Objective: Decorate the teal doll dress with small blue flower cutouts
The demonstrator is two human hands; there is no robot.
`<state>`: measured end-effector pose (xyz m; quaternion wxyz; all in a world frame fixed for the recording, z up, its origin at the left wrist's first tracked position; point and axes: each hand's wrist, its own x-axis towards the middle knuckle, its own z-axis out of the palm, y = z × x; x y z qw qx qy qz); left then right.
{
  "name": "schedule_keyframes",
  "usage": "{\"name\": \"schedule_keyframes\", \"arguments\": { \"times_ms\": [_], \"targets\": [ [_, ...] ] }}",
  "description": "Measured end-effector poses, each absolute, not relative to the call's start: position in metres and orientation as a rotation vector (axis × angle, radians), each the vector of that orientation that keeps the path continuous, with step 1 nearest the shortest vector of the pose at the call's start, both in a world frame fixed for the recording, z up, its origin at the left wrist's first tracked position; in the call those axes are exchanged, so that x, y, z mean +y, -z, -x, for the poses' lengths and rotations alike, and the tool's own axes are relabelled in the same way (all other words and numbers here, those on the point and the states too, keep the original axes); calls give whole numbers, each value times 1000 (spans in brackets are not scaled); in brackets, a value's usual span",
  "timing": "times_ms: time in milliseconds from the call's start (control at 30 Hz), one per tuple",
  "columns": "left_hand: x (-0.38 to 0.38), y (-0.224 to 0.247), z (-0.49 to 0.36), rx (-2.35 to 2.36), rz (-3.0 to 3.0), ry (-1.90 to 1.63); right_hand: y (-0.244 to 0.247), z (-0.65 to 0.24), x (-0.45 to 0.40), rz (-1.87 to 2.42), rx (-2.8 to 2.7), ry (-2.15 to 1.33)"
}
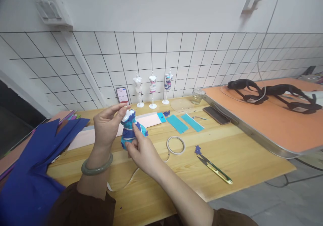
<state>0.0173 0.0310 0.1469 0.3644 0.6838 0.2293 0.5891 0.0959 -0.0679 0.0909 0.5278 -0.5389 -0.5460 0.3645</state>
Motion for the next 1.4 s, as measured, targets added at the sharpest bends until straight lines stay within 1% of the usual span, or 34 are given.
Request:
{"name": "schedule_keyframes", "arguments": {
  "times_ms": [133, 333, 567, 700, 867, 1100, 1233, 1400],
  "targets": [
    [30, -148, -16, 622, -1765, -1509, -94, -101, -75, 1278, -1250, -889],
    [32, -147, -15, 621, -1706, -1498, -92, -129, -100, 1380, -1084, -789],
    [37, -142, -17, 570, -1674, -1499, -71, -178, -142, 1574, -913, -662],
    [36, -143, -18, 562, -1670, -1482, -60, -190, -157, 1657, -821, -606],
    [32, -145, -17, 529, -1672, -1458, -68, -165, -137, 1560, -968, -563],
    [27, -144, -19, 499, -1689, -1430, -93, -133, -90, 1358, -1301, -262],
    [25, -142, -23, 472, -1682, -1405, -99, -127, -73, 1352, -1294, -216],
    [26, -141, -26, 457, -1659, -1376, -100, -124, -61, 1403, -1175, -289]
  ]
}}
